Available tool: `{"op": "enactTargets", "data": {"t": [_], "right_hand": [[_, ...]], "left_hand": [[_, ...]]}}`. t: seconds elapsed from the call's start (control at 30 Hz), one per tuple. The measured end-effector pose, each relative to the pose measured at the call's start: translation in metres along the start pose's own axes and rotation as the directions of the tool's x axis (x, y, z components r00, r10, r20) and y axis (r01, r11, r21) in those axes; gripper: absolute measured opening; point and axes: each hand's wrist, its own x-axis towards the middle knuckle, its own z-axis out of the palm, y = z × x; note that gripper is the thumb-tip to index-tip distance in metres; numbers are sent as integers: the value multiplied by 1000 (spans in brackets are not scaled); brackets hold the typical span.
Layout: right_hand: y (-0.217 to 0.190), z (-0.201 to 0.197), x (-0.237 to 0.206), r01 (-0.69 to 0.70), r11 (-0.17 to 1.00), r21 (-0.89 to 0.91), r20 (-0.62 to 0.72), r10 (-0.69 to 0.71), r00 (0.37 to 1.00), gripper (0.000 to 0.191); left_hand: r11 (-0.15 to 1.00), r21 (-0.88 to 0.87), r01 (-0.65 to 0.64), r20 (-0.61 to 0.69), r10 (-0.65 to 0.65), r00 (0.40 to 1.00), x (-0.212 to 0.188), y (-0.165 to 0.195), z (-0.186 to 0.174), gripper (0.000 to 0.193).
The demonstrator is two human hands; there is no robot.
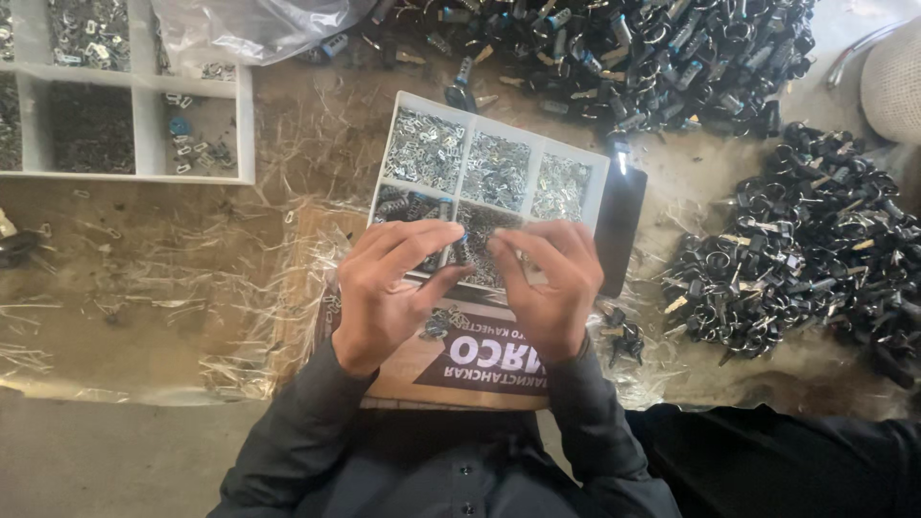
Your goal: The person sits at a workbench and assembles small cylindrical metal connectors by hand, picking parts from a compartment organizer box and threading them together one at a time, placing finished assemblies aside and taking new components from the box.
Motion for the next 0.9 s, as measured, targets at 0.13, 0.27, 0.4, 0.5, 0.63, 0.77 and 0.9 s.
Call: {"op": "enactTargets", "data": {"t": [0.13,0.27,0.4,0.5,0.63,0.77,0.9], "right_hand": [[3,-4,-2,-189,925,330,219,120,968,11],[3,-2,-1,-177,911,371,258,82,963,12],[4,-2,0,-181,908,377,269,80,960,12],[5,-2,0,-189,907,376,277,85,957,11],[6,-2,0,-160,901,403,253,58,966,5],[6,0,0,-119,942,315,224,48,973,4],[6,1,-1,-119,926,359,224,38,974,6]], "left_hand": [[998,23,-53,8,53,999,-1,-1,2,40],[996,18,-91,10,91,996,-2,-4,0,41],[997,9,-82,18,82,996,-3,-5,-2,41],[996,12,-86,37,86,996,-3,-5,-3,41],[995,2,-104,39,104,994,-2,-5,-4,41],[994,-10,-106,38,106,994,-2,-6,-5,41],[994,3,-107,39,107,993,-2,-6,-6,41]]}}
